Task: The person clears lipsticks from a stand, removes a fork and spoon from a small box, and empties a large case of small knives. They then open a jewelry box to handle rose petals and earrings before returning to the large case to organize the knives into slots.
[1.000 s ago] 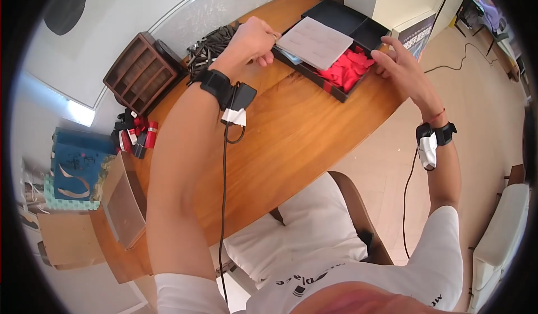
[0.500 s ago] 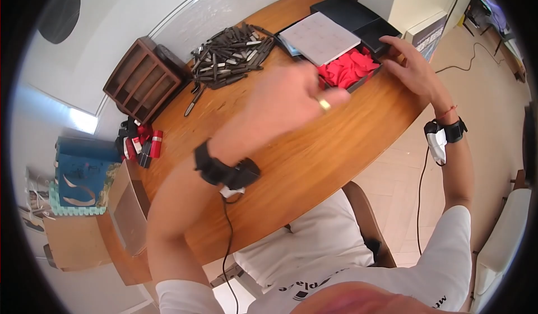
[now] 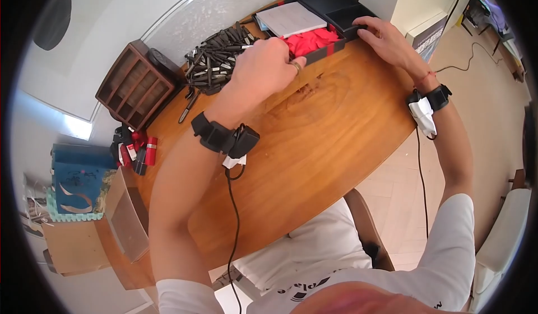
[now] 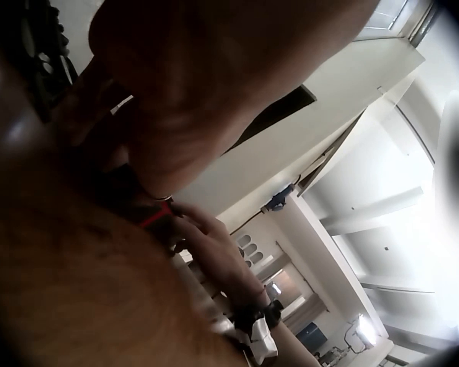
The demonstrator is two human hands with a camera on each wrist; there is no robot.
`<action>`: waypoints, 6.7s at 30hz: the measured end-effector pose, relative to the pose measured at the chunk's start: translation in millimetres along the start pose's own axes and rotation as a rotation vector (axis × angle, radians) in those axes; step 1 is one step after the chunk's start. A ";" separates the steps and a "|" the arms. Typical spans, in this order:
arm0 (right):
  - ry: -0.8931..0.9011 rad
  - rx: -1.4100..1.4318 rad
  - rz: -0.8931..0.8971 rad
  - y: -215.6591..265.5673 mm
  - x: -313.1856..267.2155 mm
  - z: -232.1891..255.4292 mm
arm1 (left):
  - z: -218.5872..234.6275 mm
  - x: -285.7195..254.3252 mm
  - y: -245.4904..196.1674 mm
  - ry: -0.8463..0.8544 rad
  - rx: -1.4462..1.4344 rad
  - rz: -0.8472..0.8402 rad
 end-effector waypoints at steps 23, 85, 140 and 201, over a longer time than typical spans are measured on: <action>-0.025 -0.176 0.159 9.3 31.9 -45.3 | -7.6 21.2 35.4 0.007 -0.009 0.090; -0.060 -0.009 0.317 158.1 -24.0 -74.9 | 139.0 -138.2 108.9 -0.183 -0.136 -0.118; -0.234 0.094 0.322 167.2 -33.2 -58.6 | -17.0 17.4 105.0 0.076 0.387 0.050; 0.736 0.657 0.984 443.6 -168.1 -171.1 | 222.4 -523.1 261.6 -0.505 0.821 1.037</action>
Point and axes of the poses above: each hand's wrist, its own x-axis towards the middle knuckle, its own z-axis out of the back of the hand, y = z × x, the point moved 5 cm from there along x, towards the middle knuckle, and after that the axes turned 11 degrees about -y, right-handed, at the moved point
